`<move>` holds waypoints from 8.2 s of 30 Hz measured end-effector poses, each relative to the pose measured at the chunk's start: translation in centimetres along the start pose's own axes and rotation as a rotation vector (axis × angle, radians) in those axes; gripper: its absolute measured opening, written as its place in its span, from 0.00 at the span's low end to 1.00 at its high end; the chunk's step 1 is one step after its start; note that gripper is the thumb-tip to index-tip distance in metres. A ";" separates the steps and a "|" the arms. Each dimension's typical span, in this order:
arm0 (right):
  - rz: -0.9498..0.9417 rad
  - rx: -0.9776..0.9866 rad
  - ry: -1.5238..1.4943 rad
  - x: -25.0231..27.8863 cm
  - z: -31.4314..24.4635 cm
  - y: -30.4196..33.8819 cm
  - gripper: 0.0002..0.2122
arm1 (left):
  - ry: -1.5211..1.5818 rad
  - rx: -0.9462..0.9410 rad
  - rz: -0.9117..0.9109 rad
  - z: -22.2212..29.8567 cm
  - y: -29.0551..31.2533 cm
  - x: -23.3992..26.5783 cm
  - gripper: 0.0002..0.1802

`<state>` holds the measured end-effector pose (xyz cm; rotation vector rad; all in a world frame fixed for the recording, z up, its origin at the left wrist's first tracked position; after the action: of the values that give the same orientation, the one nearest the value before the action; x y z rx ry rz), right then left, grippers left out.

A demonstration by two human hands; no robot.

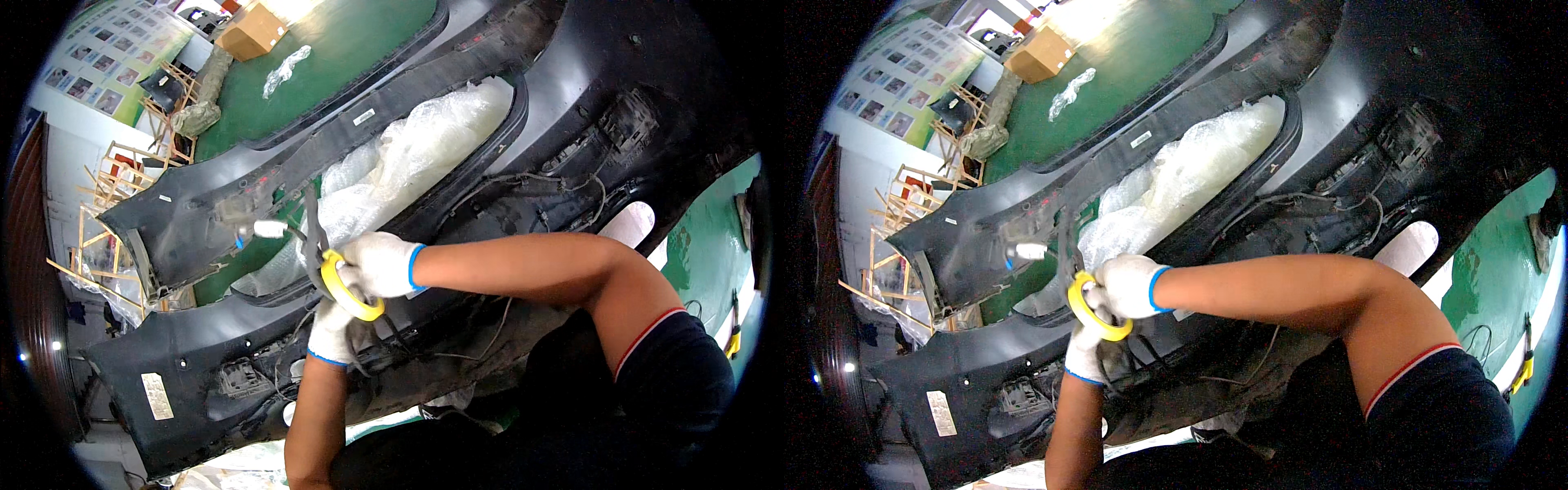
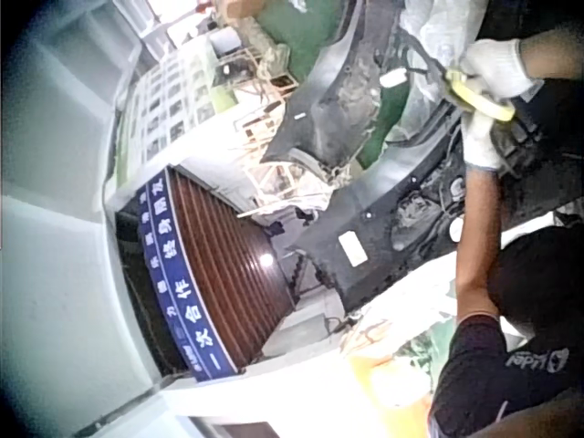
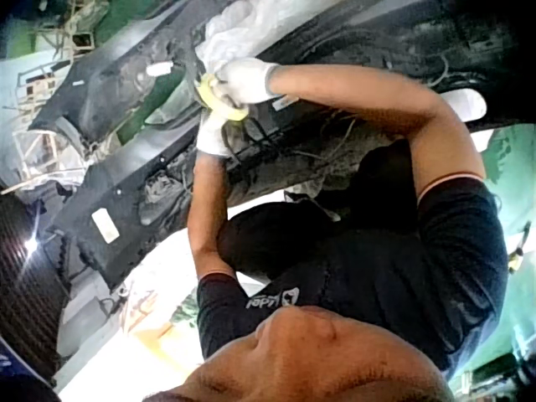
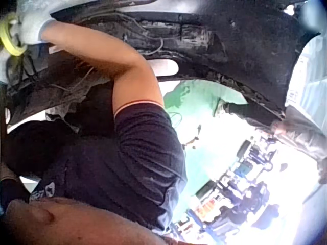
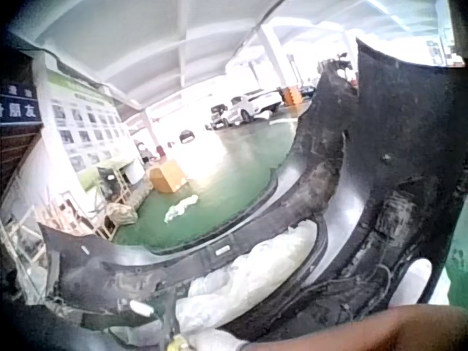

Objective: The person walks through a garage and approaches a car bumper lying on the floor. They use yellow tape to secure a bundle of wires on the back of the bumper, wrapping the tape around the wires multiple times to hold them in place.

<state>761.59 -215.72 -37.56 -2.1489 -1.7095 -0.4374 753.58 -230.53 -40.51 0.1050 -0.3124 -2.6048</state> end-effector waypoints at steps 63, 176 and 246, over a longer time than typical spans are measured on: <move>0.367 -0.405 -0.519 10.9 14.2 4.2 0.13 | -0.025 0.528 0.089 -8.1 5.9 1.1 0.21; 0.792 -0.865 -0.218 32.0 21.4 34.8 0.27 | -0.609 -0.133 -0.133 2.4 -15.4 -42.1 0.20; 0.943 -0.755 -0.732 19.5 19.3 34.1 0.26 | -1.069 0.218 -0.330 -8.5 -18.0 -32.4 0.18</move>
<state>799.46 -196.92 -48.77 -3.6375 -0.5232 0.0232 774.16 -200.89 -52.55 -1.2808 -1.0001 -2.6821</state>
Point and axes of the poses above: each hand's wrist, its own y-axis away from the middle knuckle, its own x-axis out of the back of the hand, z = x × y, the point moved 4 cm from there along -y, towards the middle knuckle, and after that the axes turned 10 degrees about -y, right-handed, at the moved point
